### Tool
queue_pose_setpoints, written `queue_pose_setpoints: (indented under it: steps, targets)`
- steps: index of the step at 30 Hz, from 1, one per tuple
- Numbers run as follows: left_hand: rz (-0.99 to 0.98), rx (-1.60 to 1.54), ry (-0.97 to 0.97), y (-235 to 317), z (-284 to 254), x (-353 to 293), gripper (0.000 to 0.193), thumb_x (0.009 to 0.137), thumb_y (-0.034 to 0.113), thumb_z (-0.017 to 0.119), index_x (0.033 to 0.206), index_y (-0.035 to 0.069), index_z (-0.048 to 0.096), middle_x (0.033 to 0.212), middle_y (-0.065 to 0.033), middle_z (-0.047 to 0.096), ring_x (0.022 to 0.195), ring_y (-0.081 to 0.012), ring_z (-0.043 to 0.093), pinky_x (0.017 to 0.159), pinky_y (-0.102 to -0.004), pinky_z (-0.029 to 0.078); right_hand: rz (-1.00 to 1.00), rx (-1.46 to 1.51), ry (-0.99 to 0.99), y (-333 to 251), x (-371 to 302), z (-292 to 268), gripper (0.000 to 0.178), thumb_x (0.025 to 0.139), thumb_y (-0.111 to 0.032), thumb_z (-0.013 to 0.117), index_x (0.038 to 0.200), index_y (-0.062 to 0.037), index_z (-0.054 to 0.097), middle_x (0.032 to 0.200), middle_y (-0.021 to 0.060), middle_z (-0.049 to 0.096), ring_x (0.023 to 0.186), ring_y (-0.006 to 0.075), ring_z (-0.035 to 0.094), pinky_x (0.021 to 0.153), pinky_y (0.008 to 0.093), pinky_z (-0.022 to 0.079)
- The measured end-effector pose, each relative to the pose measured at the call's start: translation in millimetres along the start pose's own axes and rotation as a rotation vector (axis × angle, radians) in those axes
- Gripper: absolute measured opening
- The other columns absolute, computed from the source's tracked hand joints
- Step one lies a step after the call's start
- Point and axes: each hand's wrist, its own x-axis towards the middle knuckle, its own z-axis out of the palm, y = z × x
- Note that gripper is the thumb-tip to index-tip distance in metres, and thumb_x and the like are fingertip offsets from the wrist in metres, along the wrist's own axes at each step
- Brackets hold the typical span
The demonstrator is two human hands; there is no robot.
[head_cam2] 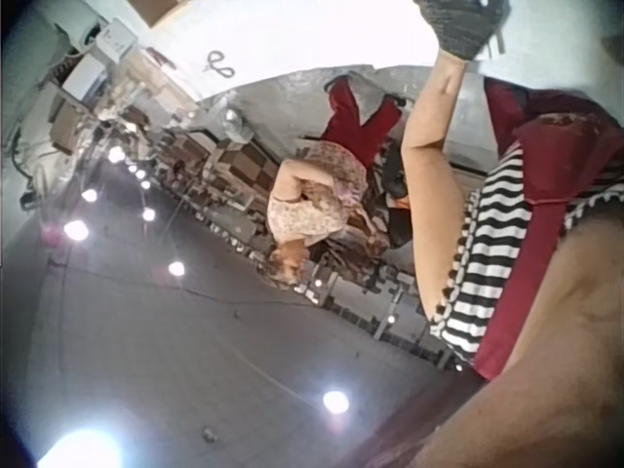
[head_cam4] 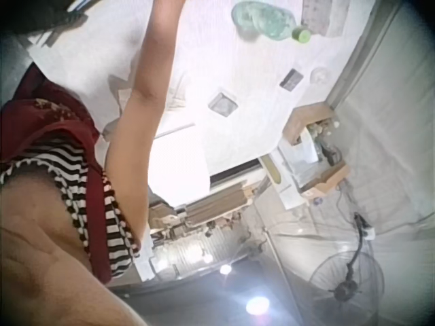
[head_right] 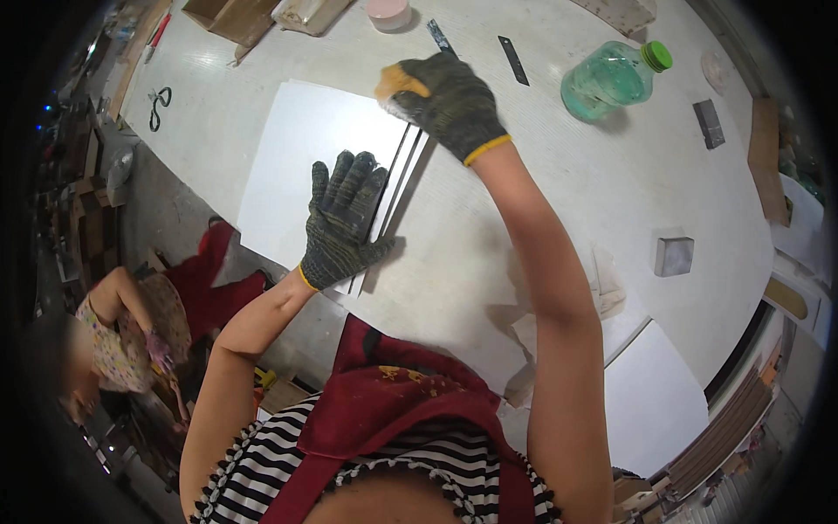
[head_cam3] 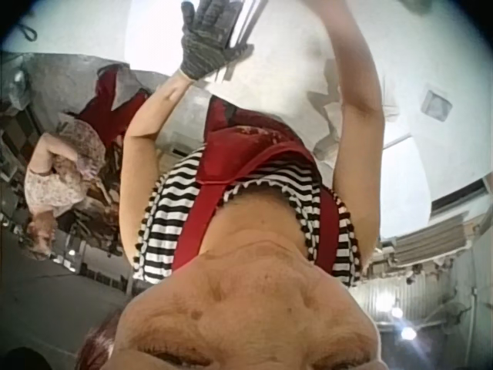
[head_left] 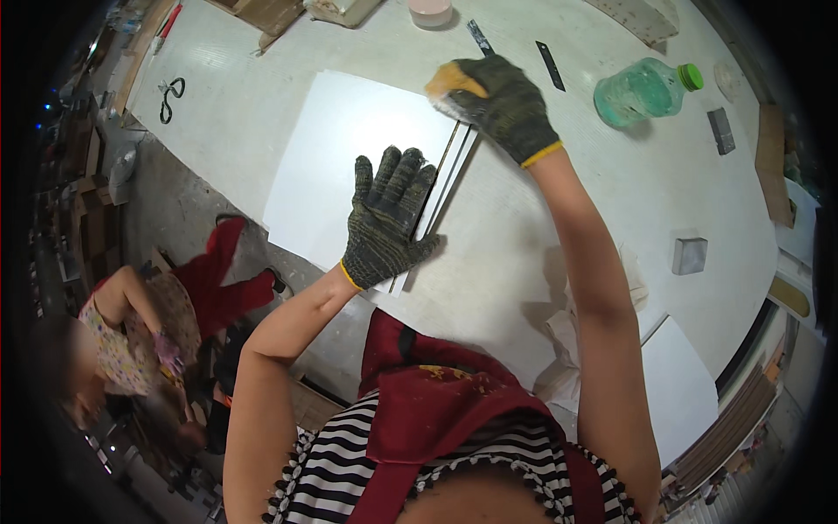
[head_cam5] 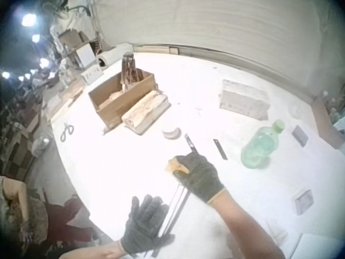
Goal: Wiping and cleaning white furniture panels before stacking them on a table in a manufacturing environment.
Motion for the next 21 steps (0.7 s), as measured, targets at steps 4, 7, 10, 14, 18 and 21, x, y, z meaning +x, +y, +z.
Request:
queue_pose_setpoints:
  steps: [4, 7, 10, 14, 18, 21]
  targets:
    - [0.005, 0.015, 0.017, -4.2, 1.8, -2.8, 0.086, 0.064, 0.039, 0.072, 0.139, 0.007, 0.044, 0.147, -0.0194, 0.036, 0.139, -0.0393, 0.027, 0.113, -0.0604, 0.012, 0.022, -0.098, -0.337, 4.0, 13.2, 2.4, 0.042, 0.088, -0.043, 0.057, 0.121, -0.0173, 0.062, 0.103, 0.014, 0.06, 0.098, 0.0302, 0.06, 0.089, 0.0419, 0.047]
    - [0.004, 0.009, 0.012, -5.8, -2.7, -2.0, 0.084, 0.066, 0.04, 0.071, 0.138, 0.007, 0.045, 0.147, -0.0197, 0.036, 0.139, -0.04, 0.028, 0.113, -0.0601, 0.012, -0.009, -0.159, -0.476, 5.2, 18.1, -35.9, 0.04, 0.087, -0.043, 0.057, 0.115, -0.0161, 0.065, 0.097, 0.0147, 0.063, 0.092, 0.0311, 0.061, 0.085, 0.0418, 0.048]
    - [0.04, 0.003, 0.044, -3.6, -1.4, -1.4, 0.083, 0.067, 0.041, 0.071, 0.138, 0.007, 0.046, 0.147, -0.0196, 0.036, 0.139, -0.0402, 0.028, 0.113, -0.0601, 0.013, 0.04, -0.106, -0.408, 7.3, 24.0, -44.0, 0.04, 0.087, -0.046, 0.058, 0.107, -0.0131, 0.067, 0.095, 0.0143, 0.065, 0.089, 0.0305, 0.062, 0.083, 0.0418, 0.049]
    - [0.012, 0.009, 0.016, -3.4, 1.2, -2.9, 0.083, 0.067, 0.04, 0.072, 0.138, 0.007, 0.045, 0.146, -0.0201, 0.036, 0.138, -0.0404, 0.029, 0.112, -0.0616, 0.012, 0.046, -0.071, -0.299, -15.4, 25.2, -16.0, 0.047, 0.087, -0.051, 0.057, 0.114, -0.0134, 0.064, 0.1, 0.0141, 0.063, 0.094, 0.0299, 0.061, 0.084, 0.0429, 0.049]
    - [0.028, -0.029, 0.042, -2.9, 3.3, -0.8, 0.084, 0.065, 0.039, 0.073, 0.138, 0.007, 0.045, 0.145, -0.0208, 0.036, 0.137, -0.0408, 0.029, 0.111, -0.0631, 0.012, 0.07, -0.19, -0.41, -4.3, 11.5, -10.3, 0.044, 0.091, -0.051, 0.05, 0.115, -0.0174, 0.065, 0.105, 0.0143, 0.06, 0.096, 0.0291, 0.06, 0.086, 0.0436, 0.048]
    - [0.027, -0.03, 0.015, -4.5, 0.1, -3.5, 0.085, 0.065, 0.04, 0.074, 0.138, 0.007, 0.045, 0.145, -0.0206, 0.036, 0.138, -0.0406, 0.029, 0.112, -0.0631, 0.012, -0.001, -0.217, -0.452, -0.9, 6.0, -40.3, 0.039, 0.091, -0.049, 0.051, 0.113, -0.0198, 0.066, 0.101, 0.0123, 0.062, 0.093, 0.0275, 0.06, 0.085, 0.0423, 0.049]
